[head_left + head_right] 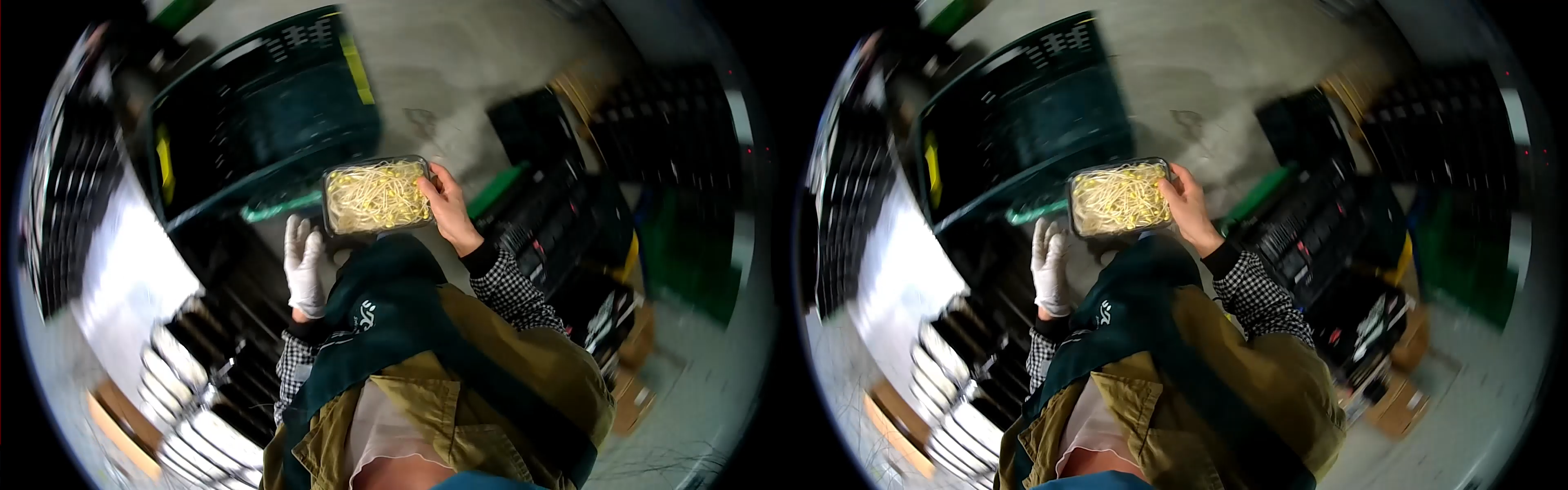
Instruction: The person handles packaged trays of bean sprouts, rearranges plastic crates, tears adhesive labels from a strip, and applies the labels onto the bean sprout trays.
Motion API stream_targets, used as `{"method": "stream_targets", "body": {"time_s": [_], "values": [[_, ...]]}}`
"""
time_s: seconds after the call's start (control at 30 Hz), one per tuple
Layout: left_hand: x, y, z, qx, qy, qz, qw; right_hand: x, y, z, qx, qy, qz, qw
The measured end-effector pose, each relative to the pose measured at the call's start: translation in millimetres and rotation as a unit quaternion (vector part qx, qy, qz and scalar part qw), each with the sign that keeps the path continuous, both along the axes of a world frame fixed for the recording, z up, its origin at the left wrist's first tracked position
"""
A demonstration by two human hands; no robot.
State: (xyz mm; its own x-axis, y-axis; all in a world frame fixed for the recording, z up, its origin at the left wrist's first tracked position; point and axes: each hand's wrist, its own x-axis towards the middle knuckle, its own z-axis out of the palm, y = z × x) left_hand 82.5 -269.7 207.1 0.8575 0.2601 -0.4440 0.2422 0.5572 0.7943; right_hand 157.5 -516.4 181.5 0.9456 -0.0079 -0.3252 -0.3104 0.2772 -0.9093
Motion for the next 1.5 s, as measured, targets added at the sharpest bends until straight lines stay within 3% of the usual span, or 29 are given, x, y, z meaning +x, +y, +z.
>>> {"method": "stream_targets", "body": {"time_s": [0.07,0.13,0.3,0.43,0.5,0.6,0.67,0.73,0.77,0.87,0.9,0.93,1.0,1.03,1.07,1.1,1.13,1.2,1.23,1.27,1.33,1.4,1.43,1.47,1.5], "values": [[-10.4,4.3,-26.9,0.003,-0.004,-0.078,0.997,-40.1,-48.7,-20.6,-0.118,0.015,-0.119,0.986],[-23.6,18.5,-45.3,0.024,-0.015,-0.2,0.979,-88.9,-87.4,-15.0,-0.097,0.063,-0.227,0.967],[-40.6,24.2,-66.9,0.056,-0.005,-0.257,0.965,-180.3,-181.6,-9.5,-0.05,0.068,-0.482,0.872],[-42.9,20.0,-60.5,0.035,-0.003,-0.247,0.968,-197.1,-236.2,1.2,0.037,0.067,-0.519,0.851],[-39.1,22.4,-59.9,0.052,0.036,-0.226,0.972,-160.8,-247.4,1.8,0.012,0.087,-0.517,0.851],[-9.1,-73.0,-45.5,0.097,0.102,-0.197,0.97,-55.0,-360.3,-83.1,0.041,0.131,-0.476,0.869],[-9.4,-86.0,-50.0,0.106,0.101,-0.204,0.968,2.3,-388.9,-118.8,0.069,0.104,-0.455,0.882],[-1.5,-99.9,-40.9,0.179,0.163,-0.197,0.95,63.8,-411.1,-137.1,0.083,0.113,-0.489,0.861],[-2.3,-96.5,-50.0,0.186,0.148,-0.182,0.954,93.5,-433.3,-165.4,0.047,0.143,-0.462,0.874],[1.6,-93.3,-48.4,0.236,0.136,-0.163,0.948,192.3,-523.2,-376.2,-0.204,-0.038,-0.526,0.825],[0.9,-88.8,-49.4,0.278,0.147,-0.132,0.94,202.4,-516.7,-323.8,-0.055,0.047,-0.565,0.822],[-1.1,-76.3,-56.4,0.31,0.142,-0.119,0.932,212.4,-508.1,-264.4,0.098,0.123,-0.61,0.777],[-1.9,-68.5,-56.7,0.379,0.106,-0.034,0.919,217.6,-492.2,-222.1,0.154,0.067,-0.65,0.741],[1.0,-54.8,-60.3,0.418,0.071,-0.045,0.904,205.0,-484.5,-192.3,0.215,0.094,-0.603,0.762],[4.4,-27.9,-77.9,0.484,-0.017,-0.003,0.875,203.2,-483.3,-217.9,0.151,0.062,-0.542,0.825],[13.6,-36.6,-56.0,0.66,-0.008,-0.024,0.751,197.1,-472.8,-230.0,0.128,0.064,-0.494,0.858],[30.0,-55.9,-28.0,0.803,-0.001,-0.043,0.594,188.1,-457.0,-236.0,0.103,0.064,-0.445,0.888],[56.8,-46.1,-17.5,0.85,0.005,-0.059,0.524,150.3,-402.1,-238.9,0.083,-0.015,-0.392,0.916],[68.2,-20.7,-30.3,0.864,-0.006,-0.064,0.5,127.4,-384.5,-261.9,0.062,-0.045,-0.264,0.961],[79.3,-13.3,-28.4,0.867,0.044,-0.078,0.49,106.2,-351.9,-254.6,0.147,0.078,-0.282,0.945],[94.5,-8.4,-21.4,0.891,0.127,-0.146,0.41,38.4,-303.2,-229.0,0.209,0.055,-0.161,0.963],[108.2,59.1,-56.0,0.812,0.058,-0.266,0.517,-27.4,-258.5,-190.0,0.244,0.138,-0.151,0.948],[108.7,69.8,-62.4,0.827,-0.033,-0.242,0.506,-58.4,-239.0,-185.8,0.22,0.166,-0.162,0.948],[115.9,85.3,-69.5,0.781,0.029,-0.278,0.558,-92.8,-221.2,-184.2,0.197,0.196,-0.174,0.945],[120.6,98.3,-71.8,0.772,0.012,-0.322,0.548,-127.5,-204.8,-178.4,0.167,0.217,-0.201,0.941]]}}
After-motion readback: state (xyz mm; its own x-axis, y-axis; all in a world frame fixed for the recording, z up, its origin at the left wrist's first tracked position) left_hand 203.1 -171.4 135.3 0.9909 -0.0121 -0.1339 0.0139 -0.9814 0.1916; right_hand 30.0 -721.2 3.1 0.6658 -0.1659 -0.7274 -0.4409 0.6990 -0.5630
